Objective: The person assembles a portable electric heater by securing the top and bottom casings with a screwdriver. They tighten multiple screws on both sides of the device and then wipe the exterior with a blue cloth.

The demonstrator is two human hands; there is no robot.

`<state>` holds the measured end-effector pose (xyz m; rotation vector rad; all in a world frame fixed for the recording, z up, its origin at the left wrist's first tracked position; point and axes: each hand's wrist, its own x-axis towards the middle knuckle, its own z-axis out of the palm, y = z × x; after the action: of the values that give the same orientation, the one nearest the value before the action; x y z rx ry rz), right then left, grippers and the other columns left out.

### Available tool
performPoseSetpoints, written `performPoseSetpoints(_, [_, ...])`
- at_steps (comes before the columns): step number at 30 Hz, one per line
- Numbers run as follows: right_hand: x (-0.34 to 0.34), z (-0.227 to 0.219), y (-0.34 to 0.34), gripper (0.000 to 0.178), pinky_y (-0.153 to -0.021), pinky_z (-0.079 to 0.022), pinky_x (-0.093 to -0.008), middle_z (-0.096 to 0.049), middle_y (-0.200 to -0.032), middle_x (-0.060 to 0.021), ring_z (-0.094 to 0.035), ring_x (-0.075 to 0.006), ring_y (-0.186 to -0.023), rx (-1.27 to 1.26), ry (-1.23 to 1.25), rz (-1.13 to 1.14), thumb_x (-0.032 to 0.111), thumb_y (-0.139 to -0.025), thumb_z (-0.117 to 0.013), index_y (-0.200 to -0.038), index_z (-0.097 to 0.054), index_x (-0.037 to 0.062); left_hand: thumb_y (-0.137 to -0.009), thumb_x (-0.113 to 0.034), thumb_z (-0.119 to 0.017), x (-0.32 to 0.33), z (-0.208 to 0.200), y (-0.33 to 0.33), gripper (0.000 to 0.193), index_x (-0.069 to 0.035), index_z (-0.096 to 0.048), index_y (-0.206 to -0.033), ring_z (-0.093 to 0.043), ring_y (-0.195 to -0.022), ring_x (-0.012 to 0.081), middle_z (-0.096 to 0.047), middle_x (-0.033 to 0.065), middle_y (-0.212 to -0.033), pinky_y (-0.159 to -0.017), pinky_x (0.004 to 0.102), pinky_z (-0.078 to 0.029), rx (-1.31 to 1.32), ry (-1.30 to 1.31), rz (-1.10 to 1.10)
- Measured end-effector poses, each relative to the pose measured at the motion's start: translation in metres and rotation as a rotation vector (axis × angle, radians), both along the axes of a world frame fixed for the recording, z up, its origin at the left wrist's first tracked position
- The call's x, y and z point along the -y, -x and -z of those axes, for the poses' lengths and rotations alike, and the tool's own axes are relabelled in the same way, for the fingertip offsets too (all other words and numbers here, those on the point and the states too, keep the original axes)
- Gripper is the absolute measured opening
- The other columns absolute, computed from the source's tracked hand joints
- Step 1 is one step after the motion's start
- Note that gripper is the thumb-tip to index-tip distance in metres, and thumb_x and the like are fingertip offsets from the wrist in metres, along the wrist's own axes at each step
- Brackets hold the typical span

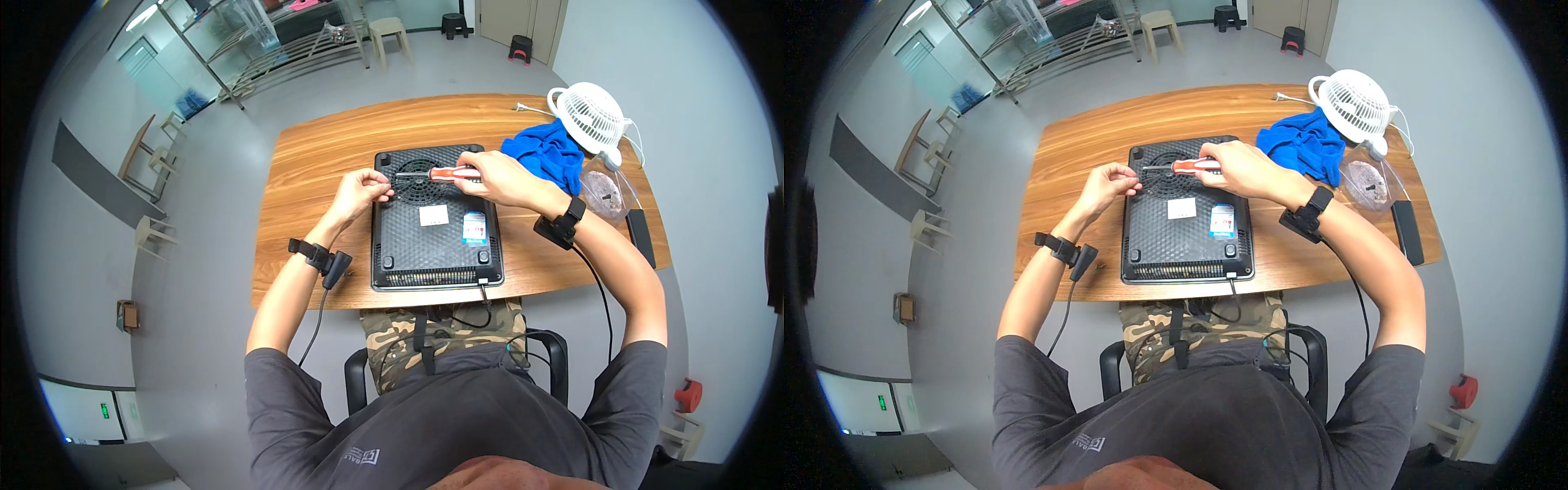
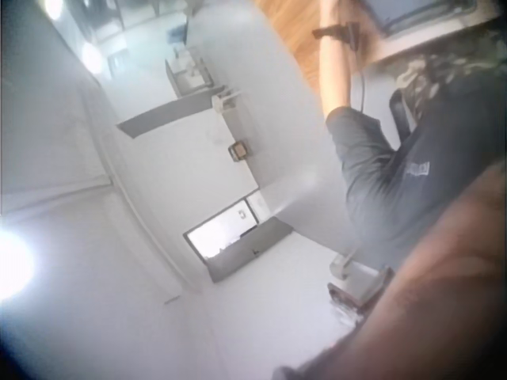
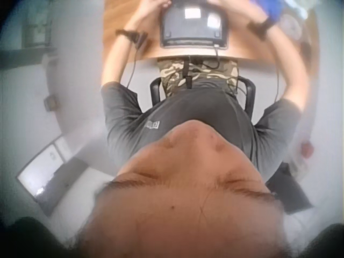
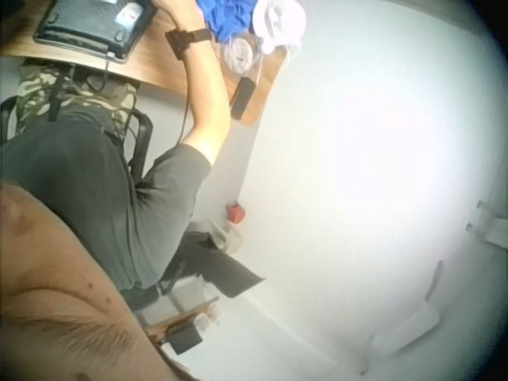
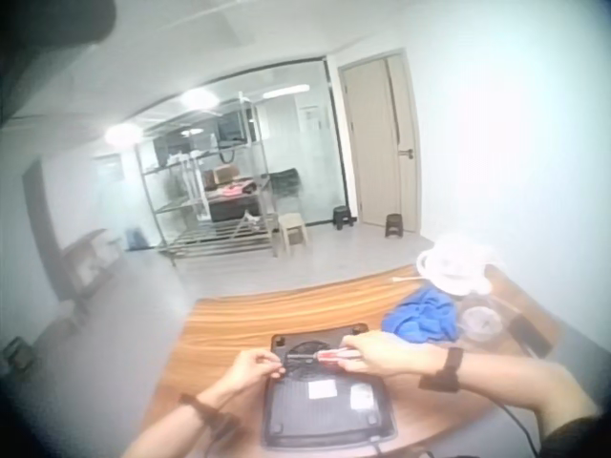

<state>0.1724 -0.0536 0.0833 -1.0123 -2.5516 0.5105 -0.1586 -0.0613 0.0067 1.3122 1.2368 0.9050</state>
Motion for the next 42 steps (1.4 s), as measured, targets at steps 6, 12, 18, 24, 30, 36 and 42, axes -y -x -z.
performPoseSetpoints(6, [-0.003, 0.002, 0.008, 0.039, -0.081, -0.054, -0.0468, -0.071, -0.097, -0.0217, -0.069, -0.0396, -0.094, 0.056, 0.019, -0.019, 0.037, -0.093, -0.068, -0.113, -0.066, 0.0028, -0.100, -0.004, -0.066, 0.003, 0.002, 0.000, 0.015, 0.004, -0.065, -0.112, -0.074, -0.093, 0.0172, -0.073, 0.0122, -0.101, -0.083, 0.0268, -0.062, 0.057, 0.019, -0.008])
performPoseSetpoints(12, [0.000, 0.003, 0.010, 0.038, -0.080, -0.054, -0.0472, -0.071, -0.097, -0.0215, -0.069, -0.0396, -0.094, 0.057, 0.026, -0.007, 0.036, -0.093, -0.069, -0.113, -0.066, 0.0037, -0.100, -0.005, -0.065, 0.004, 0.008, -0.001, 0.023, 0.004, -0.065, -0.122, -0.073, -0.094, 0.0157, -0.073, 0.0115, -0.103, -0.087, 0.0271, -0.061, 0.077, 0.012, 0.026])
performPoseSetpoints(18, [-0.003, 0.009, 0.008, 0.037, -0.080, -0.054, -0.0473, -0.071, -0.095, -0.0221, -0.069, -0.0395, -0.093, 0.032, 0.014, -0.011, 0.034, -0.091, -0.069, -0.111, -0.066, 0.0031, -0.103, -0.007, -0.061, 0.007, 0.008, 0.001, 0.022, 0.004, -0.066, -0.121, -0.072, -0.097, 0.0158, -0.073, 0.0113, -0.106, -0.092, 0.0278, -0.059, 0.084, 0.013, 0.022])
performPoseSetpoints(24, [-0.003, 0.012, 0.008, 0.037, -0.080, -0.054, -0.0474, -0.071, -0.095, -0.0220, -0.069, -0.0399, -0.092, 0.023, 0.010, -0.010, 0.033, -0.091, -0.069, -0.111, -0.066, 0.0028, -0.103, -0.007, -0.061, 0.011, 0.002, -0.002, 0.022, 0.004, -0.066, -0.121, -0.072, -0.098, 0.0162, -0.072, 0.0119, -0.109, -0.092, 0.0283, -0.059, 0.085, 0.025, 0.026])
performPoseSetpoints(30, [-0.005, 0.015, 0.008, 0.035, -0.078, -0.054, -0.0466, -0.071, -0.093, -0.0221, -0.069, -0.0398, -0.090, 0.003, 0.026, -0.027, 0.032, -0.091, -0.069, -0.110, -0.066, 0.0021, -0.103, -0.008, -0.061, 0.012, 0.006, 0.001, 0.022, 0.003, -0.066, -0.121, -0.072, -0.098, 0.0164, -0.072, 0.0122, -0.109, -0.092, 0.0281, -0.059, 0.132, 0.041, 0.030])
performPoseSetpoints(36, [-0.005, 0.004, 0.009, 0.038, -0.081, -0.055, -0.0461, -0.073, -0.098, -0.0217, -0.070, -0.0397, -0.094, 0.014, 0.121, -0.039, 0.034, -0.093, -0.069, -0.114, -0.067, 0.0022, -0.103, -0.009, -0.063, 0.012, 0.007, 0.003, 0.021, 0.002, -0.066, -0.119, -0.073, -0.098, 0.0168, -0.073, 0.0124, -0.108, -0.091, 0.0286, -0.059, 0.136, 0.011, 0.041])
performPoseSetpoints(42, [-0.008, 0.004, 0.006, 0.035, -0.077, -0.054, -0.0393, -0.072, -0.090, -0.0185, -0.071, -0.0295, -0.084, -0.084, 0.276, -0.024, 0.031, -0.096, -0.068, -0.111, -0.065, -0.0005, -0.101, -0.009, -0.066, 0.012, 0.010, 0.006, 0.019, 0.001, -0.067, -0.116, -0.073, -0.097, 0.0173, -0.074, 0.0127, -0.106, -0.091, 0.0294, -0.060, 0.172, -0.041, 0.054])
